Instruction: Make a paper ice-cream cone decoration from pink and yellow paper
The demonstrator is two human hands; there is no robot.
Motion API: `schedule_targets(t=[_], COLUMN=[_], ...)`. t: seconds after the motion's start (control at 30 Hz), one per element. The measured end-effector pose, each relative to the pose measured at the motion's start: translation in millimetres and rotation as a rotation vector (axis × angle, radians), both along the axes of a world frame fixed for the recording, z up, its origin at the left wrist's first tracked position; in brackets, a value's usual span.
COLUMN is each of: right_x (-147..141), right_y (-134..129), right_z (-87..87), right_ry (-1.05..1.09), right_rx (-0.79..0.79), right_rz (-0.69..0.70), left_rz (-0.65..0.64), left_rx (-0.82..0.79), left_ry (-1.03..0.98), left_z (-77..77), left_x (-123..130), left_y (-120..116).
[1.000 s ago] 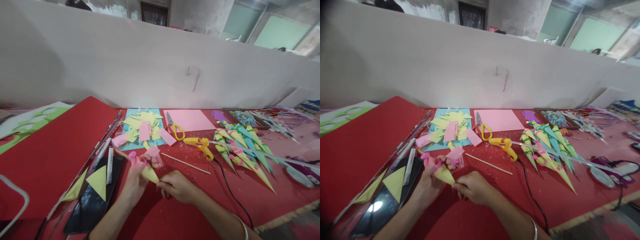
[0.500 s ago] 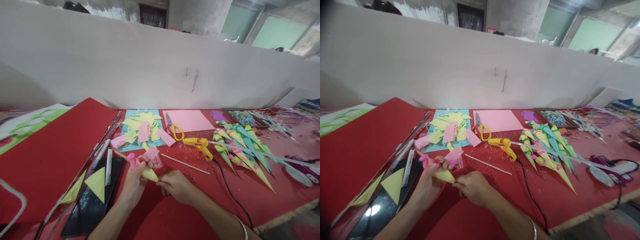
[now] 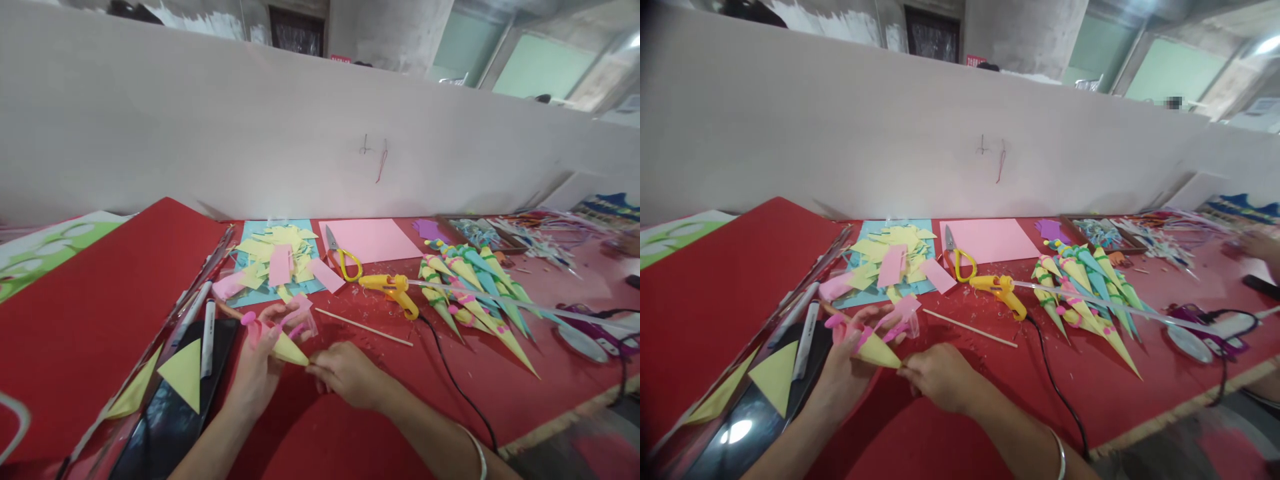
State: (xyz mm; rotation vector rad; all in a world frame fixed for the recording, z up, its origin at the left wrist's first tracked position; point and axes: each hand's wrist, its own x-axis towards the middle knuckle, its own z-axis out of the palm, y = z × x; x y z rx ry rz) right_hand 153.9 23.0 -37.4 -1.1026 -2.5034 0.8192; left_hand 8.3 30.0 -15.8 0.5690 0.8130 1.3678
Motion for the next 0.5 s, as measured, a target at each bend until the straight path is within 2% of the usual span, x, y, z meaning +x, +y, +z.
schedule_targets(t=[0.2,0.5], right_x=[0.2,-0.4], right_y=[-0.2,-2.5], right_z=[1.7,1.8], right_ry=[-0.048,-0.021], right_rx=[0.016,0.016], right_rz=[0.000,0.002], left_rz=[-0.024,-0.032], left_rx=[0.062,0.111], left_ry=[0.027,0.026], left_z=[-4.6,0.8], left_x=[-1.9,1.8], left_y=[0.2,-0.9])
